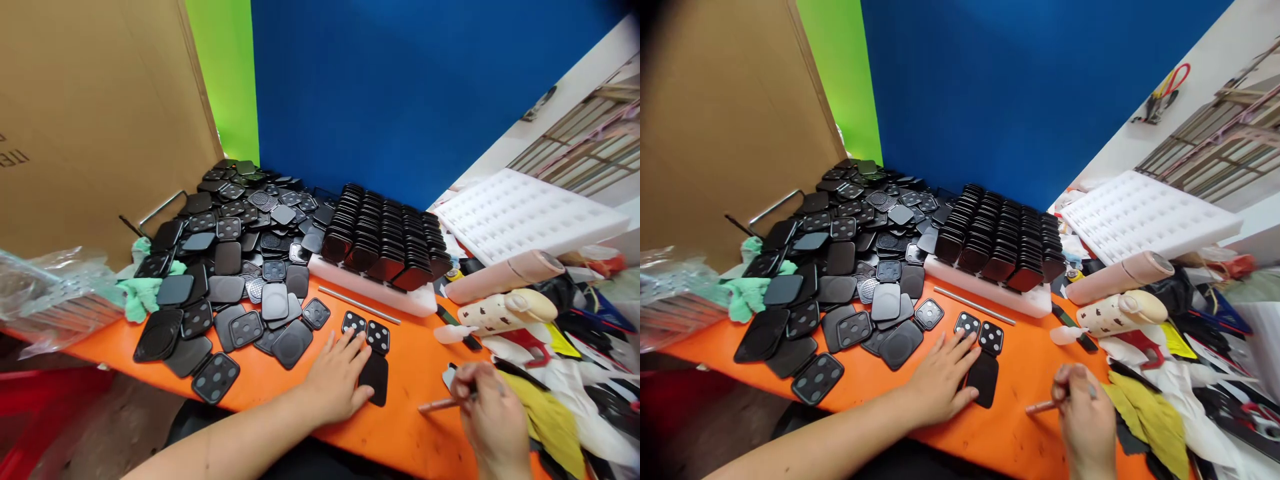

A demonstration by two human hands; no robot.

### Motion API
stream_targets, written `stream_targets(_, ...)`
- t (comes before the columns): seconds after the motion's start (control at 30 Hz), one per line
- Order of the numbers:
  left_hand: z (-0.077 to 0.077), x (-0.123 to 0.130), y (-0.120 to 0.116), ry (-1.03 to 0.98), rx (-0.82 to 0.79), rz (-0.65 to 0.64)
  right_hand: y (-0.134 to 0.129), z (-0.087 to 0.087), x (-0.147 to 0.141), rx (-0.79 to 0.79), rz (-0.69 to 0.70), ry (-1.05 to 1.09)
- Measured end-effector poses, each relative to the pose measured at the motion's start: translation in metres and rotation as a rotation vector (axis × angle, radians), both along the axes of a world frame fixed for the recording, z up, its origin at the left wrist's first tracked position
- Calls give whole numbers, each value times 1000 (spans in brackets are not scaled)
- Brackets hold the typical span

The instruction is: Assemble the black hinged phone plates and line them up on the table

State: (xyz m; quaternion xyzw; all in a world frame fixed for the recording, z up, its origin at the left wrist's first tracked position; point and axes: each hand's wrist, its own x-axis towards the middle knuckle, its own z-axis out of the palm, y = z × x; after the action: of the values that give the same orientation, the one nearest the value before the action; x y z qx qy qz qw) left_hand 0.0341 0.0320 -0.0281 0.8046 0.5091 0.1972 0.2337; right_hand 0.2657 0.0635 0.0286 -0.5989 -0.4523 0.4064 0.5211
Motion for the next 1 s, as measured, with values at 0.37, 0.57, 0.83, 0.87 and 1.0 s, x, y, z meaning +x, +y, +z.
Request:
stream_targets(0.37, 27, -71, 2, 281, -3, 418, -8, -28, -19, 70, -54, 155)
stream_targets(0.57, 30, -63, 5, 87, -64, 438, -9, -31, -55, 31, 122, -196)
stream_targets(0.83, 41, -51, -17, -359, -172, 169, -22, -7, -114, -142, 519, -483)
stream_targets(0.87, 42, -50, -20, -334, -172, 153, -22, -5, -114, -152, 533, -497)
stream_targets(1.0, 45, -48, -25, -109, -140, 145, -23, 3, -110, -136, 611, -652)
